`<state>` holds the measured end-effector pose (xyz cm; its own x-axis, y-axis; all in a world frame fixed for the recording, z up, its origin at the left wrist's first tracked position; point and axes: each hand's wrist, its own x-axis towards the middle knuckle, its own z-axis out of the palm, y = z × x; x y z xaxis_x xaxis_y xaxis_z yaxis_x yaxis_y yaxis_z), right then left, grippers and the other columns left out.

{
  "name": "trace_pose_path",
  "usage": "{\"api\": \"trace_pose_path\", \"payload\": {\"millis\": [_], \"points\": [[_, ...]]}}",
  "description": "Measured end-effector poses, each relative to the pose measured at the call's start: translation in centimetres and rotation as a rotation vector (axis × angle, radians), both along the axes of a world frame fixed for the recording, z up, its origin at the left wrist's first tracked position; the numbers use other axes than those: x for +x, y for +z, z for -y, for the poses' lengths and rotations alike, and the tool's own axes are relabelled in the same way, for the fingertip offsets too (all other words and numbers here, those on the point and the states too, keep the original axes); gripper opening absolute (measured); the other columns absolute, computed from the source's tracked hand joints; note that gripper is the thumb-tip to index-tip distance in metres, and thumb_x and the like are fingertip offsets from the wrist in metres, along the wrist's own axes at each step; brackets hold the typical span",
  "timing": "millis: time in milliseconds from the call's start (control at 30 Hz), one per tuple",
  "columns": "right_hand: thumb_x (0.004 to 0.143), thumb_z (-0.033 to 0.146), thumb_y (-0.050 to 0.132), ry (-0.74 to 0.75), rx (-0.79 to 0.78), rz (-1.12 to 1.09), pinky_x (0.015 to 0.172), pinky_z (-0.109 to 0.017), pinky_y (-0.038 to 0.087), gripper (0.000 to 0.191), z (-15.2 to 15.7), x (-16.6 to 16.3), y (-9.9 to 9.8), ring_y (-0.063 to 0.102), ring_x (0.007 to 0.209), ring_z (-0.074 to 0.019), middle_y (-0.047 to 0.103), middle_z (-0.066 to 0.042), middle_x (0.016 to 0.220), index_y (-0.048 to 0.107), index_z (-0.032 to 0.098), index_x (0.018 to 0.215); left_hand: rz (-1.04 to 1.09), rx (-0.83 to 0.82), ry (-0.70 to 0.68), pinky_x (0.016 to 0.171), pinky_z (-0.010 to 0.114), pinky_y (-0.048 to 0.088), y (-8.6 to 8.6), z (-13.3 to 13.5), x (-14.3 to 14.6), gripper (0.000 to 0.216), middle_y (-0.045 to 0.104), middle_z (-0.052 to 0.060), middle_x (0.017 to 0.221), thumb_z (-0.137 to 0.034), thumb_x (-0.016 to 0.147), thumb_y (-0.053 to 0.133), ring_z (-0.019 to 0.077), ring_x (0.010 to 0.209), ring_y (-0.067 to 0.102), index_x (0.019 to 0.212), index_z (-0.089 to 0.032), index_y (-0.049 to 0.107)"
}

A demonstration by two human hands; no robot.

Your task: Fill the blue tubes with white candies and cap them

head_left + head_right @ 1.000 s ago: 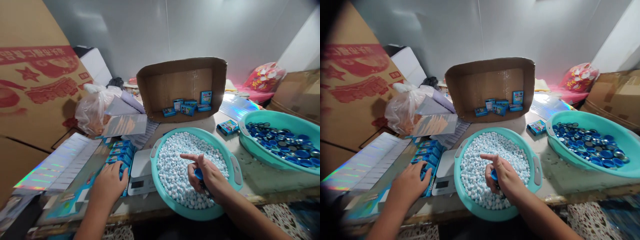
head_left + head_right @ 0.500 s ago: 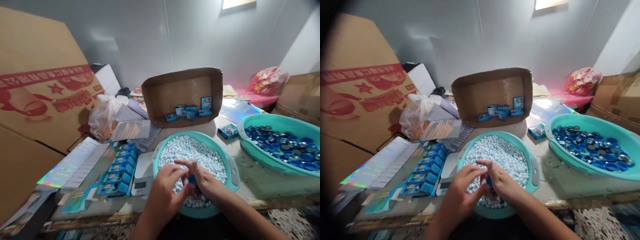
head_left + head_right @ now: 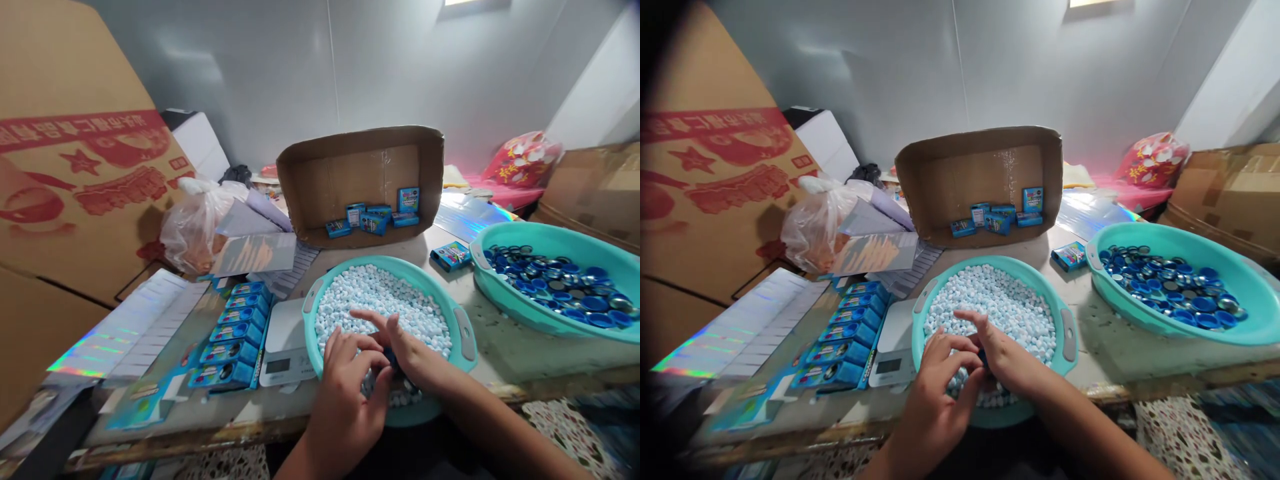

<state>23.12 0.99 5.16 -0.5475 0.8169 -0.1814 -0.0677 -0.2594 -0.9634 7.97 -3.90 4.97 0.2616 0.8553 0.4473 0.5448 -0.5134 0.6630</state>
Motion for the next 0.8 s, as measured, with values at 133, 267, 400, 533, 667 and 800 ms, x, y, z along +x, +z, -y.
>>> {"api": "trace_pose_path", "payload": {"millis": [133,267,400,533,667,800], "points": [[0.093,0.082,0.036,-0.069,-0.102,-0.188,0.039,-0.020,0.030,0.083,-0.5,-0.2,-0.6,0.041,0.046,-0.0105,0.049,0.004,0.066,0.042,0.019,0.147,-0.096,0.303,0.349,0.111,0.048,0.036,0.2,0.1,-4.9,0.011,0.070,0.005,0.101,-0.014,0.094,0.055,0.0201,0.101,0.063,0.099,-0.024,0.058],[0.096,0.077,0.041,-0.151,-0.188,-0.314,0.036,-0.018,0.027,0.074,-0.8,-0.4,-0.6,0.036,0.042,-0.0087,0.045,0.006,0.062,0.045,0.019,0.141,-0.596,0.333,0.795,0.104,0.055,0.041,-0.5,-0.3,-14.4,0.011,0.077,0.009,0.099,-0.026,0.096,0.056,0.0284,0.092,0.068,0.096,-0.021,0.066],[0.093,0.077,0.048,-0.198,-0.216,-0.355,0.033,-0.018,0.025,0.072,-0.8,-0.3,-0.4,0.033,0.040,-0.0084,0.045,0.007,0.060,0.048,0.019,0.135,-0.760,-0.193,0.850,0.106,0.065,0.037,-2.8,-0.4,-19.8,0.025,0.076,0.007,0.106,-0.037,0.095,0.049,0.0352,0.103,0.066,0.094,-0.024,0.070],[0.094,0.076,0.048,-0.203,-0.231,-0.384,0.034,-0.018,0.026,0.067,-0.8,-0.2,-0.5,0.033,0.039,-0.0081,0.042,0.008,0.057,0.051,0.020,0.131,-0.832,-0.179,0.873,0.112,0.074,0.023,-4.8,0.7,-20.1,0.039,0.072,0.010,0.121,-0.053,0.091,0.051,0.0398,0.117,0.061,0.111,-0.024,0.070],[0.095,0.074,0.047,-0.200,-0.239,-0.340,0.034,-0.018,0.027,0.063,-0.9,-0.2,-0.6,0.034,0.038,-0.0077,0.042,0.008,0.057,0.055,0.021,0.127,-0.890,-0.074,0.839,0.114,0.074,0.019,-5.3,1.5,-19.6,0.042,0.072,0.015,0.119,-0.050,0.089,0.053,0.0397,0.115,0.062,0.113,-0.020,0.068],[0.094,0.074,0.049,-0.191,-0.249,-0.292,0.035,-0.018,0.028,0.061,-0.8,-0.5,-0.3,0.036,0.038,-0.0074,0.044,0.007,0.058,0.059,0.022,0.124,-0.843,-0.093,0.845,0.115,0.074,0.014,-4.4,0.2,-19.3,0.032,0.075,0.014,0.105,-0.046,0.086,0.060,0.0367,0.105,0.064,0.099,-0.019,0.070]]}}
